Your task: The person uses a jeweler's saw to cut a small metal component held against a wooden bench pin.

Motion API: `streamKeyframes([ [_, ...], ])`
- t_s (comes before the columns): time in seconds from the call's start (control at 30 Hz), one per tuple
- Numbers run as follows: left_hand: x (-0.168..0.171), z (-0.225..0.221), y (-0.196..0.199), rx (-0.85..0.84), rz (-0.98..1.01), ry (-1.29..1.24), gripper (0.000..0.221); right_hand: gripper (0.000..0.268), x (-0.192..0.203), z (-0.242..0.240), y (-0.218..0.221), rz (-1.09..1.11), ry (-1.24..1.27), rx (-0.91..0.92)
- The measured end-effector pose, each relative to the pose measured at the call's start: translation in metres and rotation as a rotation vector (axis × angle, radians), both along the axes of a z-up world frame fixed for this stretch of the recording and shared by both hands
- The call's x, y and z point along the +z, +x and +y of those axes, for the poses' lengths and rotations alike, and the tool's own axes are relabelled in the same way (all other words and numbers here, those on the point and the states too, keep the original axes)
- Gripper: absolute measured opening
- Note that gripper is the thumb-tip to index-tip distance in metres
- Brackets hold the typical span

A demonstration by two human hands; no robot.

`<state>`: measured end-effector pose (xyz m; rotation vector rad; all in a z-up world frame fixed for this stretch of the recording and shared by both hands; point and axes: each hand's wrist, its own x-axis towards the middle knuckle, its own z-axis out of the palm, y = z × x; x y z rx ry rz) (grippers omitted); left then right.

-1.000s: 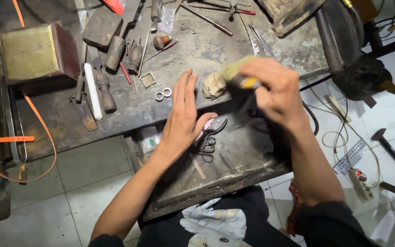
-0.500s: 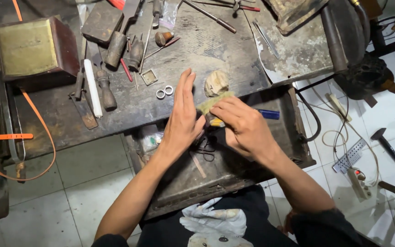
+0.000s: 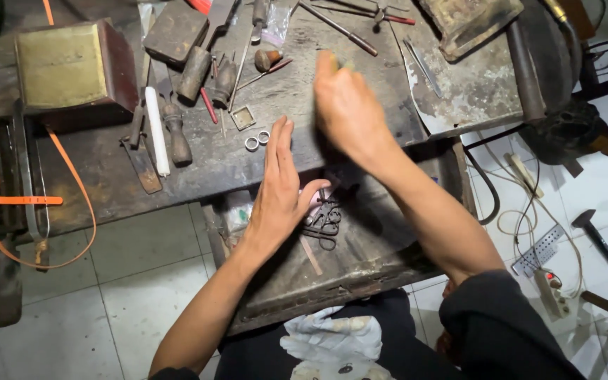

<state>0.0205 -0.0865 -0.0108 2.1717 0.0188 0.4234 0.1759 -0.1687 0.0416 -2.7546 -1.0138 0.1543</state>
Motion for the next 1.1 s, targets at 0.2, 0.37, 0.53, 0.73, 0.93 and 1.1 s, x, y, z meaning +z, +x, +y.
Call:
streamKeyframes([
  [0.2,-0.003,-0.002,-0.001,0.009,0.030,0.023,0.104,0.049,0.001,-0.006,-0.019,-0.063,0.095,0.254],
  [0.37,-0.008,-0.001,-0.004,0.003,0.048,-0.028,0.100,0.045,0.012,-0.009,-0.025,0.120,0.053,0.262],
  [0.53,-0.014,0.000,-0.006,0.016,0.028,-0.051,0.102,0.063,0.007,-0.018,-0.023,0.065,0.176,0.282],
  [0.73,-0.016,0.000,-0.006,0.038,-0.005,-0.072,0.088,0.063,0.037,-0.023,-0.037,0.258,0.096,0.373],
  [0.93,-0.022,-0.005,-0.006,0.043,-0.075,0.015,0.102,0.084,0.007,-0.003,0.023,-0.115,0.311,0.256],
  [1.1,-0.039,-0.003,-0.006,0.132,-0.166,0.000,0.092,0.059,0.012,-0.001,-0.045,0.188,-0.117,0.245],
])
